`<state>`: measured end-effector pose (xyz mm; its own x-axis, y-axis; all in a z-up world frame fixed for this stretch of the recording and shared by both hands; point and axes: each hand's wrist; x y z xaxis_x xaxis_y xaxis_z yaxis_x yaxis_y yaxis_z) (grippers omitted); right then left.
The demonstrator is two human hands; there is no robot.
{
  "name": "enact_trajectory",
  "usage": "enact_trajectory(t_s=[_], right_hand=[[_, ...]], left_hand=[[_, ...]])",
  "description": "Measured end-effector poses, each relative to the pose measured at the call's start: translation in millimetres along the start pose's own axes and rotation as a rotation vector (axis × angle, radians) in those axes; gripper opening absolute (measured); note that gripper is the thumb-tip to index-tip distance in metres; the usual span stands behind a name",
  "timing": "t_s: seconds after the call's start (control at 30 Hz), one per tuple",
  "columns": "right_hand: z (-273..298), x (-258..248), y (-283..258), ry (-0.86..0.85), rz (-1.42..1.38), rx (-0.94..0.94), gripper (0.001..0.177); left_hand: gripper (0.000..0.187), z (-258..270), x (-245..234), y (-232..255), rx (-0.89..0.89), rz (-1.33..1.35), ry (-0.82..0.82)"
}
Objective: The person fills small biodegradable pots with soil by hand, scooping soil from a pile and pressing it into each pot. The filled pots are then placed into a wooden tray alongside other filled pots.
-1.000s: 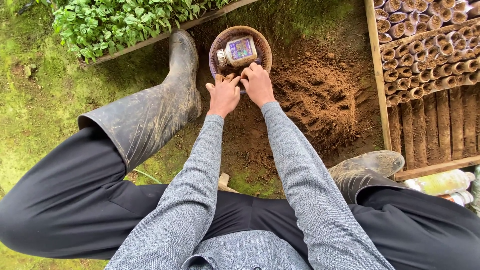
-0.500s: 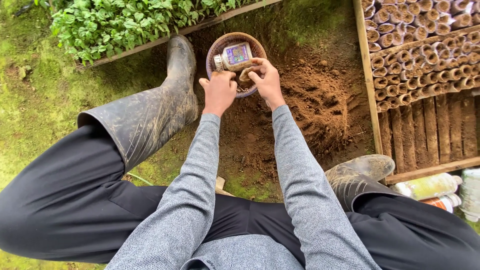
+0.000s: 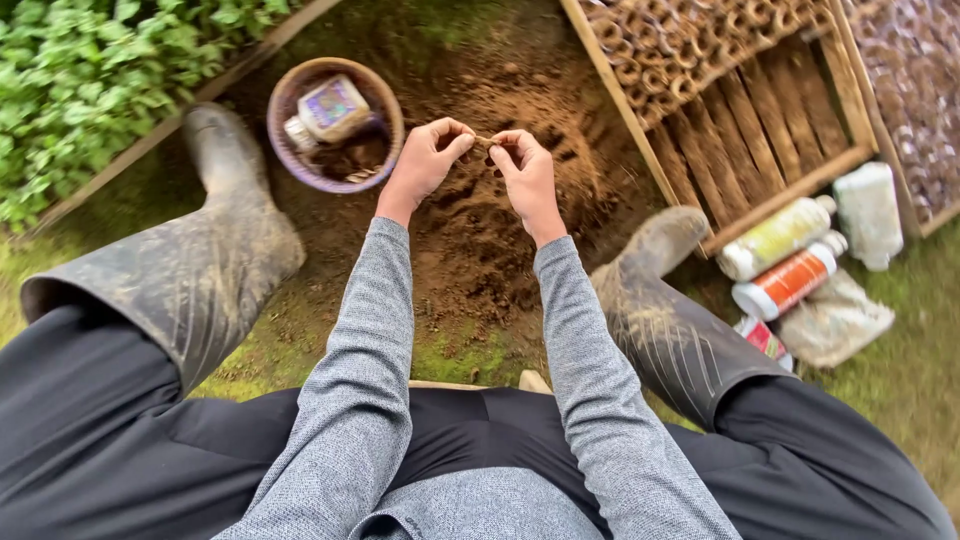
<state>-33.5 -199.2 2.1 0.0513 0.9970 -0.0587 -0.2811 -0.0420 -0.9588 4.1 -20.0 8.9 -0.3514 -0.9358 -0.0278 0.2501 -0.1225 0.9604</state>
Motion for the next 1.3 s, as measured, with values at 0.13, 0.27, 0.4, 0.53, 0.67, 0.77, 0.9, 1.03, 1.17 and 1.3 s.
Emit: enact_trajectory(t_s=[0.13, 0.27, 0.4, 0.53, 0.67, 0.77, 0.9, 1.03, 1.17, 1.3], right_hand=[[14.3, -29.2, 4.0, 0.143, -0.001, 0.027, 0.013], [34.6, -39.9, 1.0, 0.174, -0.146, 0.118, 0.026], [39.0, -29.1, 0.6, 0.179, -0.242, 0.055, 0.026], [38.3, -25.6, -15.4, 0.206, -0.204, 0.063, 0.022], [35.4, -28.7, -16.6, 0.146, -0.115, 0.011, 0.019], [37.8, -31.2, -25.8, 0.073, -0.031, 0.005, 0.019], [28.6, -39.2, -16.3, 0.026, 0.032, -0.017, 0.019], [30.9, -38.9, -19.5, 0.019, 0.037, -0.019, 0.02], [26.5, -40.9, -15.0, 0.017, 0.027, -0.015, 0.019], [23.1, -43.1, -11.2, -0.02, 0.082, -0.049, 0.014]], left_hand=[[0.011, -14.1, 32.9, 3.7, 0.033, -0.065, -0.081], [0.011, -17.1, 54.3, 1.3, 0.056, 0.02, -0.07], [0.01, -15.3, 59.1, -2.1, 0.031, 0.001, -0.102], [0.011, -2.5, 59.0, 17.8, 0.0, 0.012, -0.111], [0.018, 1.2, 50.7, 25.2, -0.044, 0.011, -0.19], [0.015, 6.9, 47.3, 31.2, -0.046, 0.015, -0.213], [0.007, -6.6, 36.5, 4.0, 0.0, -0.031, -0.175], [0.007, -5.0, 30.5, 1.8, 0.032, -0.043, -0.142], [0.012, -11.5, 27.5, -2.7, 0.065, -0.098, -0.082], [0.02, -7.0, 34.5, 23.0, 0.064, 0.009, 0.012]])
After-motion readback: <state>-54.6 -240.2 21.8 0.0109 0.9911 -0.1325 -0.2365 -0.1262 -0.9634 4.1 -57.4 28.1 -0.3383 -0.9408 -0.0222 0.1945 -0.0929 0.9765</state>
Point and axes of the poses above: each hand's wrist, its own z-axis away from the middle knuckle, its own x-axis out of the palm, y = z × x, and after that the axes turned 3 degrees about -y, right-handed
